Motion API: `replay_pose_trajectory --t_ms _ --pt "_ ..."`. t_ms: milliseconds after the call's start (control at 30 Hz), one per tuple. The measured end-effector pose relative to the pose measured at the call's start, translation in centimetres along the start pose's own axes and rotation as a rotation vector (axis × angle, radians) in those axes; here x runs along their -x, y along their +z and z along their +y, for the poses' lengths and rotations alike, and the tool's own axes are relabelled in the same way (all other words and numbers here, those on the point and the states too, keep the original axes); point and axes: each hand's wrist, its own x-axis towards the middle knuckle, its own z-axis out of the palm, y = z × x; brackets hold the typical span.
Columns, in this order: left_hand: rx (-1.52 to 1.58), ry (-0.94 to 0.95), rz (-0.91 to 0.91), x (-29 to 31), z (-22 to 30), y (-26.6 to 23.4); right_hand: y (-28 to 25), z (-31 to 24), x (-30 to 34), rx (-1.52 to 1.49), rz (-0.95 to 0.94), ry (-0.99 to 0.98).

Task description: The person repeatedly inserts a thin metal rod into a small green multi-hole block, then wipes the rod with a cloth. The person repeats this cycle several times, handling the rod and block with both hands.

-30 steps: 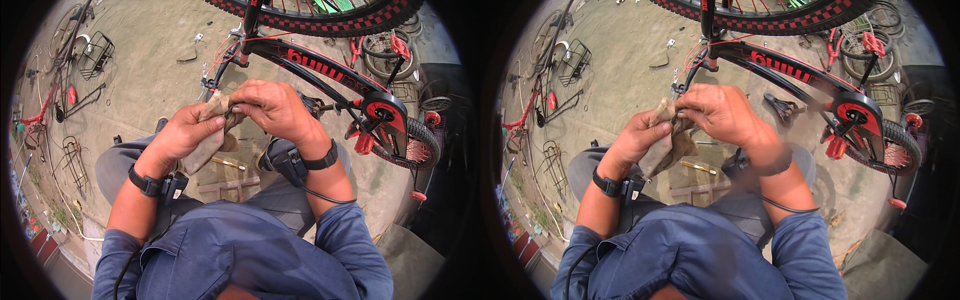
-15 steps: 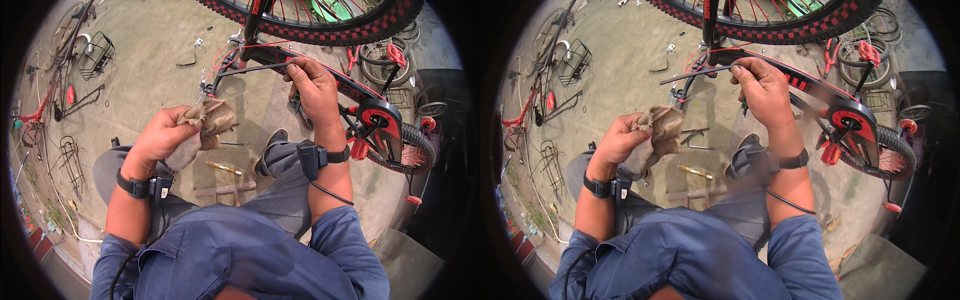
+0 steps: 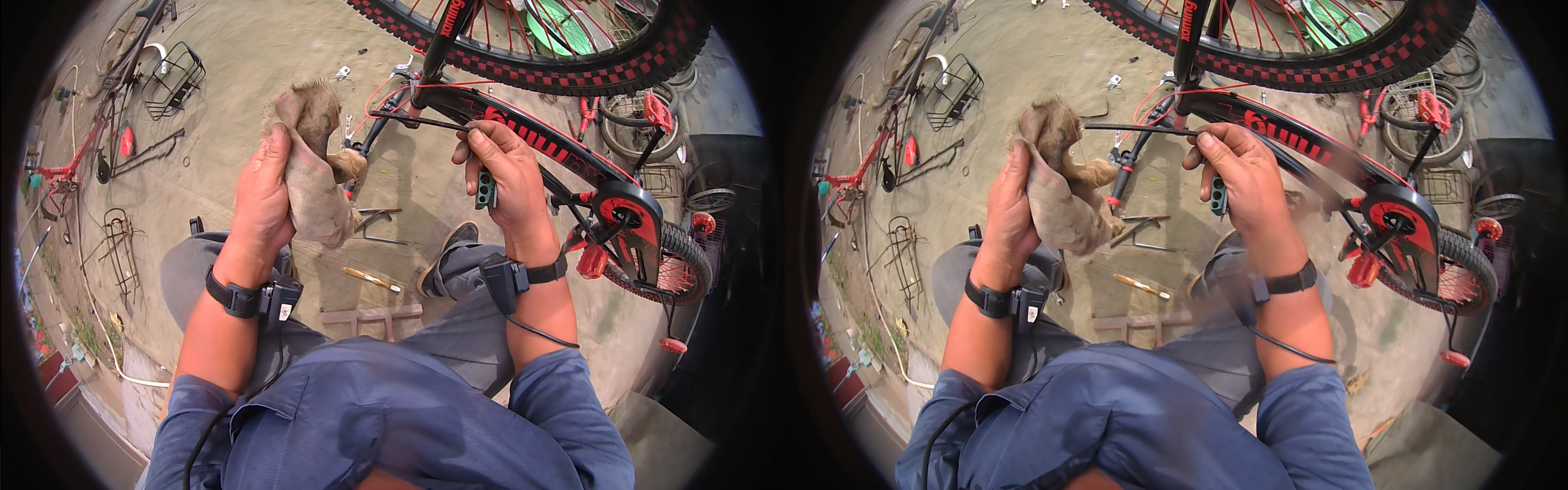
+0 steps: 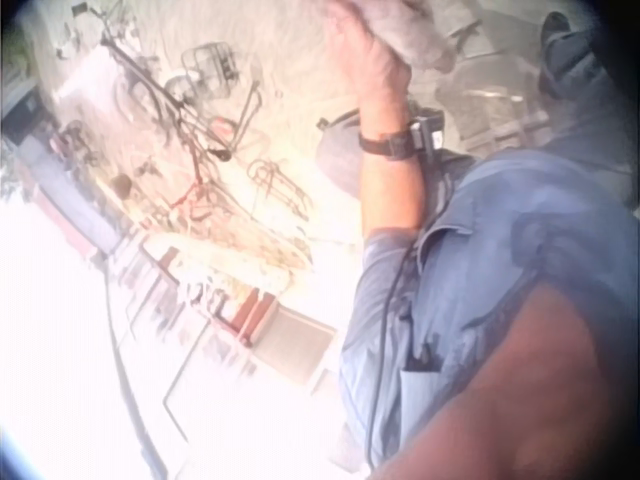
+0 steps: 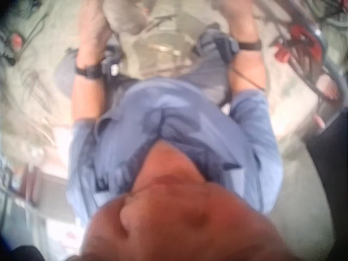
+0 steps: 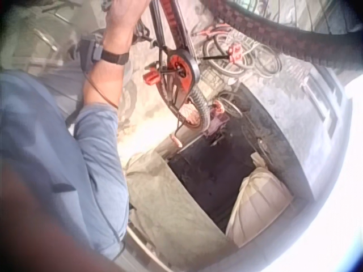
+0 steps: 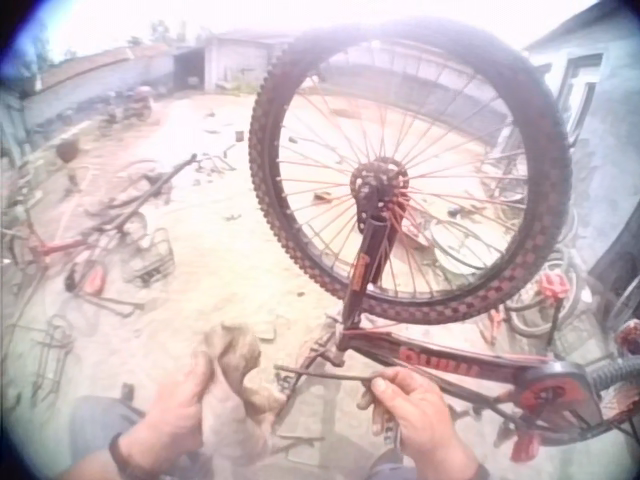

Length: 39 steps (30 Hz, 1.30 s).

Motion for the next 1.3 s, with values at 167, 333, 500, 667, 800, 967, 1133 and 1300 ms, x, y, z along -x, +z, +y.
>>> replay_pose_trajectory --t_ms 167,333,500,667,800,967,1133,1300 --pt "0.183 -0.009 -0.096 0.2 0.1 1.8 0.8 1.0 0.0 -0.009 -0.047 0.06" --pt "-0.06 -0.062 -0.186 1.0 0.5 2.3 2.3 1.9 0.2 0.099 -0.106 0.164" --pt "-0.005 -0.123 -0.255 1.4 -0.2 2.0 3.2 1.9 1.1 0.019 -0.168 0.249" --pt "0.106 -0.201 -0.261 2.3 -0.5 2.3 3.9 2.4 1.5 -0.109 -0.269 0.328" --pt "0.044 -0.226 -0.261 2.7 -0.3 2.7 3.7 2.2 1.8 0.124 -0.248 0.16" --pt "0.016 -0.23 -0.089 1.2 -0.1 2.3 3.0 2.2 1.4 0.078 -0.263 0.165" --pt "0.106 -0.084 -0.102 0.7 0.5 0.9 2.5 2.7 0.9 -0.185 -0.281 0.196" --pt "0.08 -0.088 -0.126 1.2 -0.3 0.7 2.3 3.0 0.9 -0.232 -0.28 0.238"
